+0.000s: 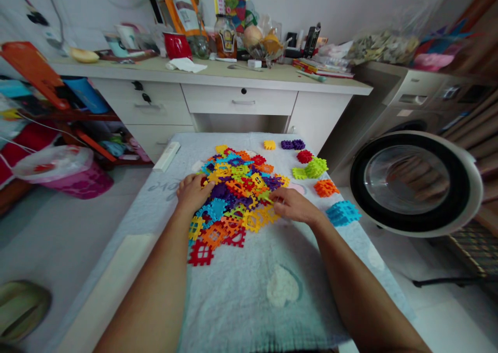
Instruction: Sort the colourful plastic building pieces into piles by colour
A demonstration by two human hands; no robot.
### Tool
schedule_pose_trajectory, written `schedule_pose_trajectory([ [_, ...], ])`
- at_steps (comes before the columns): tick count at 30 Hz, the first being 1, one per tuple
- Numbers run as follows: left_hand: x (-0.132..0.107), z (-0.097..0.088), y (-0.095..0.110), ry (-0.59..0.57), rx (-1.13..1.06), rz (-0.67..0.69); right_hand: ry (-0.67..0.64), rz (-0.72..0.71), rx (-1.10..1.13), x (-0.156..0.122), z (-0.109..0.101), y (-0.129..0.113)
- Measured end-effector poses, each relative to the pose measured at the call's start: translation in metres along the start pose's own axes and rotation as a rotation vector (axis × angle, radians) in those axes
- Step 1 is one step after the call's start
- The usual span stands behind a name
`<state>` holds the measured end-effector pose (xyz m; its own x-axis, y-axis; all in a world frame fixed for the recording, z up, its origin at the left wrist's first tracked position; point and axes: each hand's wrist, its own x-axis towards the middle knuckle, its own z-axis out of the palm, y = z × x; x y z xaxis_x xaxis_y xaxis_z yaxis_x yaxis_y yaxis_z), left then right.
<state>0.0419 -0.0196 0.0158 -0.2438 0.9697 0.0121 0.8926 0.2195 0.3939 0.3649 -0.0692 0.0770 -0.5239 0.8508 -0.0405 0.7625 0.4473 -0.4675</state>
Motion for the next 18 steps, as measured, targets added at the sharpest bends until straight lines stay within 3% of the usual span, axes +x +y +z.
schedule_pose_trajectory([
  [7,0.0,0.0,-0.001,0.003,0.007,-0.001,0.199,0.157,0.124,0.006,0.015,0.026],
  [12,-0.001,-0.001,0.001,-0.004,0.004,-0.007,0.305,0.172,-0.006,0.005,0.017,0.024],
  [18,-0.001,-0.002,0.001,-0.002,-0.006,-0.007,0.139,0.116,-0.149,0.001,0.012,0.011],
])
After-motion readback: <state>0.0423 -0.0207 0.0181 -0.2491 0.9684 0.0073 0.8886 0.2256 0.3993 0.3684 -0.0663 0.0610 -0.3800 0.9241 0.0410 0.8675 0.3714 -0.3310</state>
